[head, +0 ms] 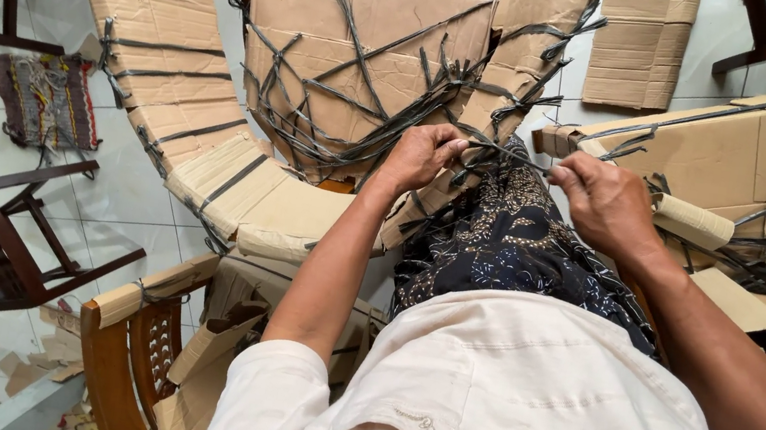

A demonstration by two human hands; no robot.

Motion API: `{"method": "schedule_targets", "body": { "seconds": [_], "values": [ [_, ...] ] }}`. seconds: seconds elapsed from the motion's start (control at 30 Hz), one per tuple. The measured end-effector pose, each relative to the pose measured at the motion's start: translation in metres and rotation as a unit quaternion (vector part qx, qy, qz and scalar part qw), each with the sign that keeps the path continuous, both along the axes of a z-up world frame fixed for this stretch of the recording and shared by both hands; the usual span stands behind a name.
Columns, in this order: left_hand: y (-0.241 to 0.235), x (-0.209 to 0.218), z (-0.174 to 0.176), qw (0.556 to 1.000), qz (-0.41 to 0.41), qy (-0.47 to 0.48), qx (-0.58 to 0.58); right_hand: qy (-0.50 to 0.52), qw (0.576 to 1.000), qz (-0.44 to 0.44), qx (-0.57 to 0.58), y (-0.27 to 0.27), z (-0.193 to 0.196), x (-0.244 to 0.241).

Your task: Securing cardboard padding to a wooden furniture frame using plastic straps

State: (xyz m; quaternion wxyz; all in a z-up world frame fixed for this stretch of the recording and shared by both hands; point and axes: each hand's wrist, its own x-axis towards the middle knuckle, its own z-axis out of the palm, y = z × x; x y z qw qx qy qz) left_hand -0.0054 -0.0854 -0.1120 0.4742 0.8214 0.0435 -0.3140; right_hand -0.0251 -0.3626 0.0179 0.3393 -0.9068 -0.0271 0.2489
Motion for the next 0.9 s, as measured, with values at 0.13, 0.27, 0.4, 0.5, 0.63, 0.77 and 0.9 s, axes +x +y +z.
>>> {"method": "schedule_targets", "body": {
  "seconds": [0.13,0.27,0.4,0.5,0.63,0.77,0.9],
  "values": [
    [0.008,0.000,-0.007,1.000,0.001,-0.004,-0.001,0.000,1.000,-0.016,-0.008,-0.025,-0.031,-0.009],
    [0.017,-0.005,-0.023,1.000,-0.011,-0.019,0.004,0.026,0.999,-0.042,-0.003,-0.035,-0.048,-0.013],
    [0.022,-0.007,-0.014,0.999,-0.014,-0.038,-0.003,0.039,0.997,-0.059,0.007,-0.043,-0.065,-0.017],
    [0.022,-0.013,-0.003,0.999,-0.009,-0.040,-0.006,0.046,0.997,-0.066,-0.002,-0.049,-0.083,-0.018],
    [0.018,-0.026,-0.002,0.999,0.007,-0.051,-0.006,0.063,0.996,-0.066,-0.017,-0.051,-0.087,-0.016],
    [0.008,-0.039,0.003,0.997,-0.001,-0.071,-0.010,0.066,0.996,-0.032,-0.059,-0.055,-0.092,-0.014],
    [0.000,-0.049,0.017,0.995,0.030,-0.086,0.034,0.082,0.994,-0.038,-0.062,-0.056,-0.093,-0.011]
  ]
}}
